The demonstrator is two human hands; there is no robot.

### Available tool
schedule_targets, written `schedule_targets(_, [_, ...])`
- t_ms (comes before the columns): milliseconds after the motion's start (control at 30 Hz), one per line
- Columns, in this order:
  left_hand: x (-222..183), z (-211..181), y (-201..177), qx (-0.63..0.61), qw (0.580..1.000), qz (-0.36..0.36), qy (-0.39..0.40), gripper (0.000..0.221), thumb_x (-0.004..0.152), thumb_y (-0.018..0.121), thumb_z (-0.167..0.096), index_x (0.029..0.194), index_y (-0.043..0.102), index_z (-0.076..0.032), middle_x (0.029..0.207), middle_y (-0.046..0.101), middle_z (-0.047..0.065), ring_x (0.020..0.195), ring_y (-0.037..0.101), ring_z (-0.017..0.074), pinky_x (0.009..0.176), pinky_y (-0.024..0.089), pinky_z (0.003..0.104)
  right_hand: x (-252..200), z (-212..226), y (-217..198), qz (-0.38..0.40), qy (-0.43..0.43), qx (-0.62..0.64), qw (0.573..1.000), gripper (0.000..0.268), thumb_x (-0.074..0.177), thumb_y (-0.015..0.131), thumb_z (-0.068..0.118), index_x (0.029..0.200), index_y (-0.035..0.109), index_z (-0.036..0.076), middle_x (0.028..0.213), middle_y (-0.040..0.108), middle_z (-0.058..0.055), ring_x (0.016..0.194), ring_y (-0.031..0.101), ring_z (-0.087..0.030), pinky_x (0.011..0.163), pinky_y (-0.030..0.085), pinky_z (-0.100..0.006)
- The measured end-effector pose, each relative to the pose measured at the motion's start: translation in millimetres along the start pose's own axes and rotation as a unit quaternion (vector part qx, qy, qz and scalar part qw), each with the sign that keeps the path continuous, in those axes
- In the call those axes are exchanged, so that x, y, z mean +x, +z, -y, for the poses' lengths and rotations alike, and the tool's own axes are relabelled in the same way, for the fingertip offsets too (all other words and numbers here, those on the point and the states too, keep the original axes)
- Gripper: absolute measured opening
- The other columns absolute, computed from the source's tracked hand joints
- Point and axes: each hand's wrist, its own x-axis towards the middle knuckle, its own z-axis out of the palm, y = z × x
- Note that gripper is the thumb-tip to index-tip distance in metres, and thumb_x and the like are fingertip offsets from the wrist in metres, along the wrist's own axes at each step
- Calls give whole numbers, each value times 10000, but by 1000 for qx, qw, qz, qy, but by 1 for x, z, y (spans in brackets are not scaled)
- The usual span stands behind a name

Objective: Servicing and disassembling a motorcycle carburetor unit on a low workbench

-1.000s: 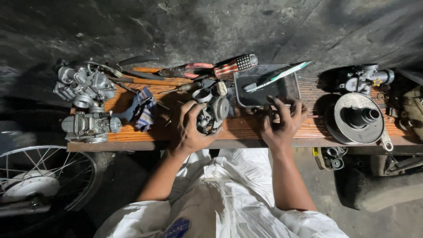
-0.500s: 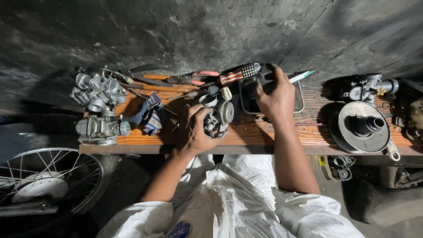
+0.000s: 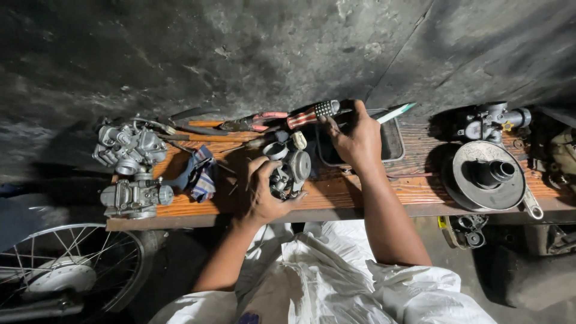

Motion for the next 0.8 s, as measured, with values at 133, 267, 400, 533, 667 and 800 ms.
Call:
schedule_targets(133, [5, -4, 4, 22, 1000, -8, 4, 724, 696, 860, -514, 1210, 624, -61, 1162, 581, 141, 1073, 617, 299, 967, 502, 404, 0, 9, 0, 14, 21, 20, 999, 488, 787, 865, 421, 1099, 619, 137, 940, 757, -185, 963, 726, -423, 803, 575, -516])
schedule_targets(267, [9, -10, 2, 2, 1000, -18, 0, 719, 719, 860, -474, 1254, 626, -54, 1180, 567, 165, 1062, 617, 304, 938, 523, 447, 3, -8, 11, 0, -40, 192, 981, 410, 723, 866, 130, 1046, 615, 92, 826, 680, -120, 797, 677, -258, 687, 550, -367])
schedule_targets(400, [13, -13, -5, 35, 999, -4, 10, 689, 712, 858, -481, 1235, 672, -73, 1161, 560, 153, 1043, 640, 335, 920, 536, 442, -4, 0, 12, 13, -126, 383, 915, 457, 736, 861, -19, 1003, 495, 36, 792, 554, -64, 760, 588, -174, 634, 502, -252])
schedule_targets(533, [16, -14, -4, 25, 1000, 5, -1, 706, 681, 872, -487, 1221, 669, -81, 1206, 531, 172, 1126, 605, 386, 1003, 500, 499, 4, -13, 7, 8, -154, 458, 875, 459, 830, 790, -40, 1082, 423, 71, 1023, 695, -185, 869, 679, -190, 699, 598, -293])
schedule_targets(667, [26, -22, -5, 29, 1000, 9, 2, 696, 688, 886, -463, 1217, 644, -82, 1280, 504, 194, 1231, 552, 432, 1039, 459, 567, 12, -18, 2, -111, -137, 541, 823, 390, 876, 696, 87, 1135, 408, 138, 1038, 661, -208, 821, 676, -232, 619, 644, -346])
schedule_targets(800, [9, -8, 5, 48, 998, 32, 3, 689, 705, 879, -458, 1228, 621, -91, 1408, 488, 233, 1320, 516, 461, 1072, 424, 591, 6, -8, -14, -157, -80, 607, 775, 433, 925, 643, 179, 1272, 384, 189, 1121, 691, -240, 803, 727, -230, 665, 720, -380])
